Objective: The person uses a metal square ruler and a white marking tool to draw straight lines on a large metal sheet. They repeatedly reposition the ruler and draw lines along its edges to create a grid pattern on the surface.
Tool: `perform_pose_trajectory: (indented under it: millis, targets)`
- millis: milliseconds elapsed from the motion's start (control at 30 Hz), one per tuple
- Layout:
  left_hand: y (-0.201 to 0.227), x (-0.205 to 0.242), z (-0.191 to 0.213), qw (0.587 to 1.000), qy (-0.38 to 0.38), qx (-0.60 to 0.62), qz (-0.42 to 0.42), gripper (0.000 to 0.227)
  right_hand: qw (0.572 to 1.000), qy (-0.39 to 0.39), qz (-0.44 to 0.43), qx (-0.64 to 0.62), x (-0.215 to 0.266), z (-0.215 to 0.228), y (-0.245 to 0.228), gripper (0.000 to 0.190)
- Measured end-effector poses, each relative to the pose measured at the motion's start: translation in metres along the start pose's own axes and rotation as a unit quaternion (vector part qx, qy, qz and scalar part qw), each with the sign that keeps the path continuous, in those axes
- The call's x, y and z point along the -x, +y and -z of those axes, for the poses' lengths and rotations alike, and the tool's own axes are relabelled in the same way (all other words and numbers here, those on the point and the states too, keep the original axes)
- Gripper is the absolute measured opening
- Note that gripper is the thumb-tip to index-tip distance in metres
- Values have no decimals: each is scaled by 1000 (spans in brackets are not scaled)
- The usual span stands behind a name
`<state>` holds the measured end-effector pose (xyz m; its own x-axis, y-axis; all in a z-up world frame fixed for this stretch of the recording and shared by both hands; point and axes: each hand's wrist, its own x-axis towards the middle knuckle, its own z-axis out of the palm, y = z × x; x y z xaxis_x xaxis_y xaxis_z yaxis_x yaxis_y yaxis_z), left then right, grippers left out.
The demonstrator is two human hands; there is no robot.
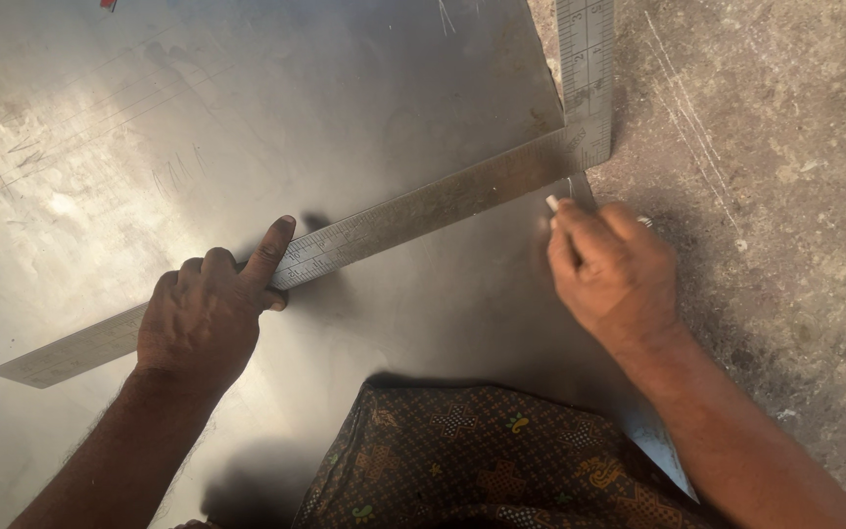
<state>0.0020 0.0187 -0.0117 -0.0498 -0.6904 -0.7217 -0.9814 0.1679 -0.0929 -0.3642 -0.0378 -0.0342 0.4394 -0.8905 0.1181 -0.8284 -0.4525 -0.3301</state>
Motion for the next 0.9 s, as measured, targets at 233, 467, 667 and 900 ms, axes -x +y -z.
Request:
perform_pose_trajectory:
  millis: [233,467,667,900]
  targets:
    - [0,0,0,1000,8,6,-3,77,1000,4,-13,-5,-7,1,7,13]
    - [-1,1,-2,999,31,7,-10,76,1000,-11,-14,10,-13,2,5,12]
    - [-1,2,1,1000,15,13,-10,75,999,-23,-7,23,-12,1,4,11]
    - [-1,2,1,1000,20,13,-12,75,997,-53,-9,58,-26,8,-4,7]
